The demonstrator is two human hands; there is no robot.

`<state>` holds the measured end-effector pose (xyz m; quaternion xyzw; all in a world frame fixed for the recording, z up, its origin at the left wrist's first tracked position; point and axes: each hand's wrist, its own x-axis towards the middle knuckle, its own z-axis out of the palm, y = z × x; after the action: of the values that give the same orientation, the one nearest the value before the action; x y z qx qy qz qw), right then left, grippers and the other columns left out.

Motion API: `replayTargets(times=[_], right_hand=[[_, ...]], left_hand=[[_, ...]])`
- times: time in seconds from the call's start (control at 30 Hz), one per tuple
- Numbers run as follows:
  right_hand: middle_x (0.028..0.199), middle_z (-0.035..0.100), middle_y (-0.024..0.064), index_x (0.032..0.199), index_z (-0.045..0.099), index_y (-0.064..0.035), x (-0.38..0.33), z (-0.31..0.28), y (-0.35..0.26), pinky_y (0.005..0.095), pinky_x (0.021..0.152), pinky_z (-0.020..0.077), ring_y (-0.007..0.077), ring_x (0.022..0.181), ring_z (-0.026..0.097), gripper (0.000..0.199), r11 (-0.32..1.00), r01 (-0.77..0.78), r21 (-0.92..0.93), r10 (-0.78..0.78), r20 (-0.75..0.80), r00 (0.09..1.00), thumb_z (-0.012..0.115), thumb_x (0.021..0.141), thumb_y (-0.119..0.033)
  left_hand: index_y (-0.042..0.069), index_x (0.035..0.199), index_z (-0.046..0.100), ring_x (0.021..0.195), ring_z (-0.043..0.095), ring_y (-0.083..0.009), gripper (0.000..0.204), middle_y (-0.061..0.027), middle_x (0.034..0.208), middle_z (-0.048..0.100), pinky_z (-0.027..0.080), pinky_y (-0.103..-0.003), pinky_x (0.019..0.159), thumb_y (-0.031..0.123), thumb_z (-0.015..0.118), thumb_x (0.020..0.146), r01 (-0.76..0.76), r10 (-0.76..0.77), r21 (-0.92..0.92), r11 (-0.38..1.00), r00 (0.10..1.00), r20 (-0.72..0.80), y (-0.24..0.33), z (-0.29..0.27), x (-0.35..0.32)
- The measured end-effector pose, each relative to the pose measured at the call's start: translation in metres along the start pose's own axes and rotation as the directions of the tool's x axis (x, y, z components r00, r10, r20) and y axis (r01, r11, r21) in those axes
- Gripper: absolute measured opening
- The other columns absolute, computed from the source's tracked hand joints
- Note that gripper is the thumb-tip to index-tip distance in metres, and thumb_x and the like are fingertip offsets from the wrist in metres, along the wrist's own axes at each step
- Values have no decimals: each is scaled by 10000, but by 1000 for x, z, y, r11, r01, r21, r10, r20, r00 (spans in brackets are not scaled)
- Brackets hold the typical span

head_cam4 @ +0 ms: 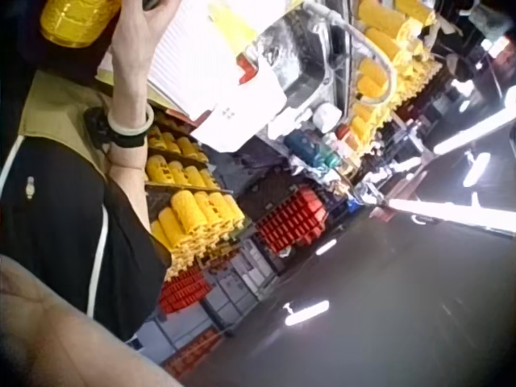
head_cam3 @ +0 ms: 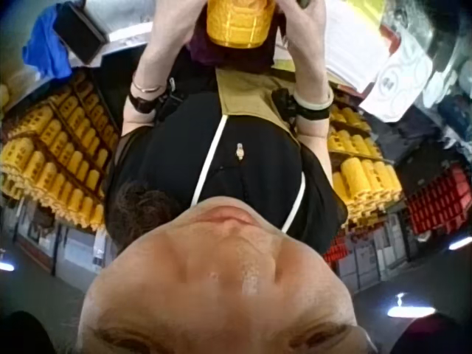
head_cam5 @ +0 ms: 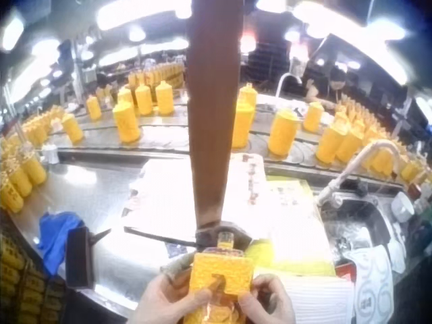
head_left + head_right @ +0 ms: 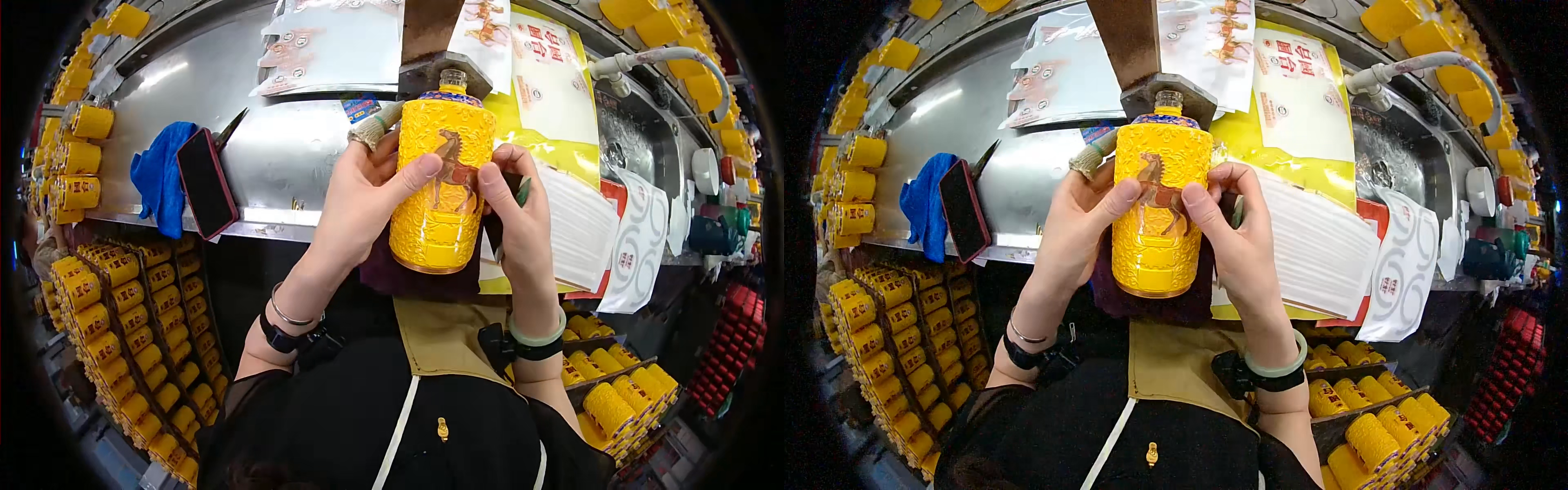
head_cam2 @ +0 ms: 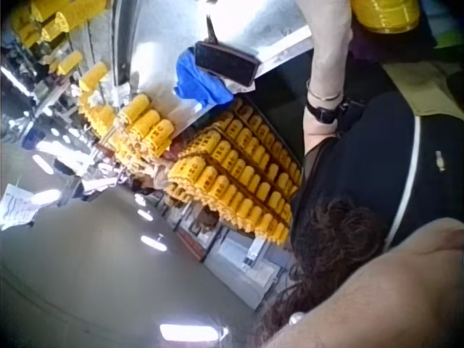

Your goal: Worker applies decorative labels and protective neck sleeves to yellow ceramic liquor bottles on an assembly line.

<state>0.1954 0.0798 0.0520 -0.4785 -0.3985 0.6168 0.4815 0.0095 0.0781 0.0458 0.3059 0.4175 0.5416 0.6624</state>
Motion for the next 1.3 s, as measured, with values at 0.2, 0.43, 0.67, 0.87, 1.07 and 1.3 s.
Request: replayTargets(times=[0.2,0.43,0.67,0.87,1.07,1.3], right_hand=[[953,481,-27,1117,544,-56,0,-4,0,197,802,393,58,878,457,290,1000,3,-13,-3,22,1000,764,961,-163],[955,474,-29,1126,531,-60,0,-2,0,192,792,404,50,877,473,327,1000,13,-20,-12,24,1000,783,952,-175],[951,483,-33,1136,539,-58,1,-5,0,184,773,394,43,862,471,294,1000,-5,2,5,35,999,757,972,-167],[958,504,-27,1127,550,-49,1,-8,-1,207,796,398,55,886,470,255,999,-51,-2,51,22,998,725,993,-177],[965,491,-21,1149,538,-49,-1,-6,0,206,809,418,63,890,495,308,998,9,-58,-7,27,1000,762,958,-139],[953,485,-18,1140,535,-51,0,-1,-1,206,808,421,69,879,503,314,1000,-7,-14,7,10,1000,771,945,-120]], left_hand=[[-26,1568,250,1437,449,-258,799,-204,1553,422,373,-396,1203,85,749,954,-5,6,-33,999,999,43,-1,6,-17],[-20,1583,215,1455,423,-267,836,-214,1574,387,358,-414,1213,33,745,939,-15,15,-8,1000,999,52,-2,5,-18],[-28,1588,200,1459,415,-270,827,-212,1577,385,344,-416,1216,56,730,959,-5,8,-58,998,999,51,-5,3,-17],[-56,1593,157,1506,338,-281,877,-221,1613,314,280,-422,1246,56,737,946,-48,52,-40,998,995,88,-7,1,-23],[-59,1590,158,1502,333,-263,903,-200,1593,330,271,-414,1247,44,755,920,-116,109,49,992,986,123,-13,4,-23],[-61,1586,168,1495,345,-265,891,-203,1586,340,275,-411,1245,47,752,921,-115,108,63,991,988,106,-11,5,-24]])
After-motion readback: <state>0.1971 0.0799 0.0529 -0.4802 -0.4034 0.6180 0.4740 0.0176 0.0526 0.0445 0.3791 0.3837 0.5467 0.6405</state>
